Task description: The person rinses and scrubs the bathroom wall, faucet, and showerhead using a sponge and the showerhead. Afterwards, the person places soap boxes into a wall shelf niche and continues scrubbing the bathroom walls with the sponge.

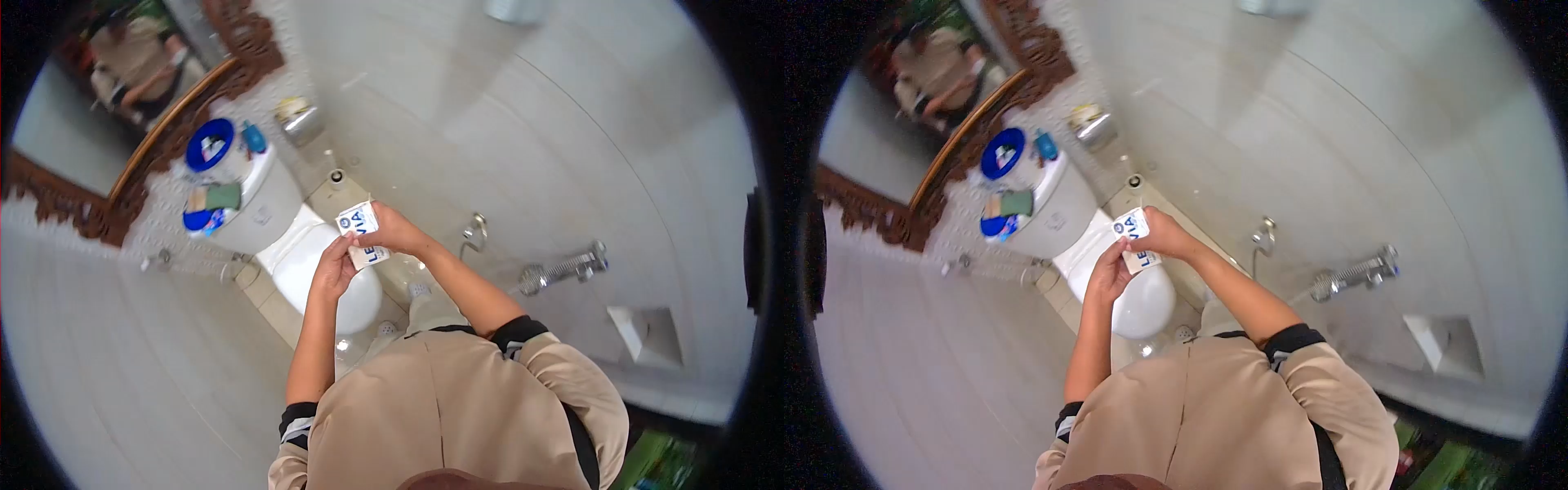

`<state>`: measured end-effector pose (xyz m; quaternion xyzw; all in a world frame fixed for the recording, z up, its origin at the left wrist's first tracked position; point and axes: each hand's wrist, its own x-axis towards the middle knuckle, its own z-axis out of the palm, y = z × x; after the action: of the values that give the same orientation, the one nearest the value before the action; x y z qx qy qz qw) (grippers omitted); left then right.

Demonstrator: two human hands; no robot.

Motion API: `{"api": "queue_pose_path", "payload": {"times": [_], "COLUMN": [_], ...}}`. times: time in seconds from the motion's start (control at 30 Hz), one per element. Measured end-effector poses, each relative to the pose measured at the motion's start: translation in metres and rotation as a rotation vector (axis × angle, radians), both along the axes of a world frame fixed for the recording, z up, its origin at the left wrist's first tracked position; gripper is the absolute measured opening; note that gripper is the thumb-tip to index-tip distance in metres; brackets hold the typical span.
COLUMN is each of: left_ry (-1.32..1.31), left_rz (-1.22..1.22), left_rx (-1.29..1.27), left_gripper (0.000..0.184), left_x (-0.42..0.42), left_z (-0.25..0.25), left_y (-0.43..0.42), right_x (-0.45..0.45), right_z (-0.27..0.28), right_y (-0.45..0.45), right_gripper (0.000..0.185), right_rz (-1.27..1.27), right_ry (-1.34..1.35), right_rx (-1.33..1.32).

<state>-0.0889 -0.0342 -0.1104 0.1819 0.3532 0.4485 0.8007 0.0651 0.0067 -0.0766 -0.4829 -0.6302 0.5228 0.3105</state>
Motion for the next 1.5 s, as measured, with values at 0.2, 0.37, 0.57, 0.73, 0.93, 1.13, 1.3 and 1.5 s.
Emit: {"api": "queue_pose_path", "payload": {"times": [0.2, 0.37, 0.57, 0.73, 0.93, 1.13, 1.3, 1.5], "left_ry": [-0.058, -0.033, -0.026, -0.089, 0.019, 0.029, 0.133, 0.236], "left_rz": [-0.224, -0.351, -0.521, -0.602, -0.752, -0.859, -0.936, -1.01], "left_rx": [-0.029, -0.035, 0.021, 0.049, 0.006, -0.014, 0.052, 0.168], "left_gripper": [0.036, 0.037, 0.039, 0.039, 0.033, 0.028, 0.03, 0.035], "left_x": [0.066, 0.134, 0.243, 0.318, 0.389, 0.452, 0.479, 0.502], "left_z": [0.003, 0.003, 0.006, 0.022, 0.02, 0.018, 0.01, 0.018], "left_y": [-0.03, -0.055, -0.106, -0.166, -0.204, -0.237, -0.249, -0.26], "right_x": [0.078, 0.14, 0.238, 0.309, 0.368, 0.413, 0.435, 0.461], "right_z": [0.024, -0.004, -0.011, 0.012, 0.024, 0.001, 0.002, -0.012], "right_y": [-0.065, -0.116, -0.196, -0.268, -0.336, -0.375, -0.398, -0.409], "right_gripper": [0.058, 0.065, 0.045, 0.029, 0.026, 0.044, 0.053, 0.051], "right_rz": [-0.081, -0.353, -0.807, -0.81, -0.985, -1.019, -1.046, -1.079], "right_ry": [0.202, 0.234, 0.239, -0.089, -0.418, -0.355, 0.008, 0.448], "right_rx": [-0.175, -0.066, 0.173, 0.314, 0.346, 0.313, 0.101, 0.048]}}
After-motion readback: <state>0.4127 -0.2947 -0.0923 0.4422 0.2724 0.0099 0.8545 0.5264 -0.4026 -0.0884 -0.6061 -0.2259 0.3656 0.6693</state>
